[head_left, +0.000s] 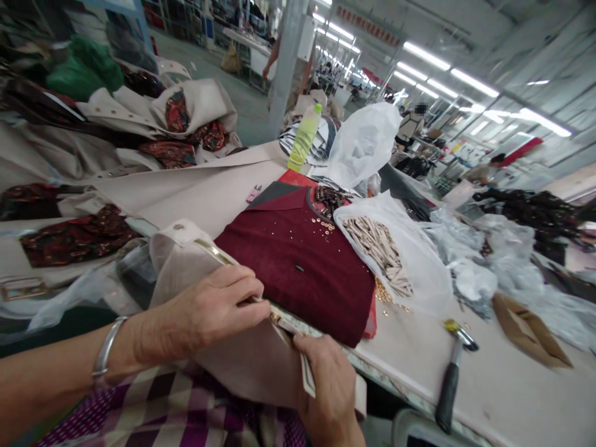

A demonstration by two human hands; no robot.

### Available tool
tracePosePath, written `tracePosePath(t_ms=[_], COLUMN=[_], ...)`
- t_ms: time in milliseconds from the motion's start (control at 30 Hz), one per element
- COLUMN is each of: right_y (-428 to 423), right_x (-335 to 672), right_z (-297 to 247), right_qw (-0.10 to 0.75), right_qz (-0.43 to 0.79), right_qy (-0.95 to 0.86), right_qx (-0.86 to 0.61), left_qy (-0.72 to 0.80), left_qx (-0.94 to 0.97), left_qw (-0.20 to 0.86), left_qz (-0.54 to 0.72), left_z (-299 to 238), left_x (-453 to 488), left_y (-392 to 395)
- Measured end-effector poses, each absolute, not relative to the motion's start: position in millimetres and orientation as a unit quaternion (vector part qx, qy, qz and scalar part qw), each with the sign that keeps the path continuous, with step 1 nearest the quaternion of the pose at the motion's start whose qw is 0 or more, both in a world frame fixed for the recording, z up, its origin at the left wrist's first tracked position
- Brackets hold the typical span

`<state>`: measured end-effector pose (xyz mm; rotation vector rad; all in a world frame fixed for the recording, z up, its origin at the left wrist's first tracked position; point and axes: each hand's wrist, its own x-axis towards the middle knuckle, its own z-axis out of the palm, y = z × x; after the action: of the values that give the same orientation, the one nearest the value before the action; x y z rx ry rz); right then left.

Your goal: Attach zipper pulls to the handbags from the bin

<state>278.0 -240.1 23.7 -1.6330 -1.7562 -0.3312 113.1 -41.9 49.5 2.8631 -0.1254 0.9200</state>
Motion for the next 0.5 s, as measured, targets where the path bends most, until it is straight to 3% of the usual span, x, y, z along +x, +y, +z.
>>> tracePosePath(t_ms=[133, 267, 500], right_y=[-210, -183, -175], right_x=[298, 324, 329], right_z=[46, 35, 29], right_qw=[0.282, 0.208, 0.151], right_qz=[-0.218, -0.228, -0.140], right_qy=[-0.652, -0.640, -0.662], right_qx=[-0.669, -0.704, -0.721], left_qy=[0.022, 0.083, 0.120], left_qx=[0.937, 0.945, 0.956], left_qw=[0.002, -0.034, 0.046], left_qz=[0.349, 0.314, 0.262], left_z=[63, 36, -8], left_x=[138, 163, 164], left_y=[-31, -38, -65])
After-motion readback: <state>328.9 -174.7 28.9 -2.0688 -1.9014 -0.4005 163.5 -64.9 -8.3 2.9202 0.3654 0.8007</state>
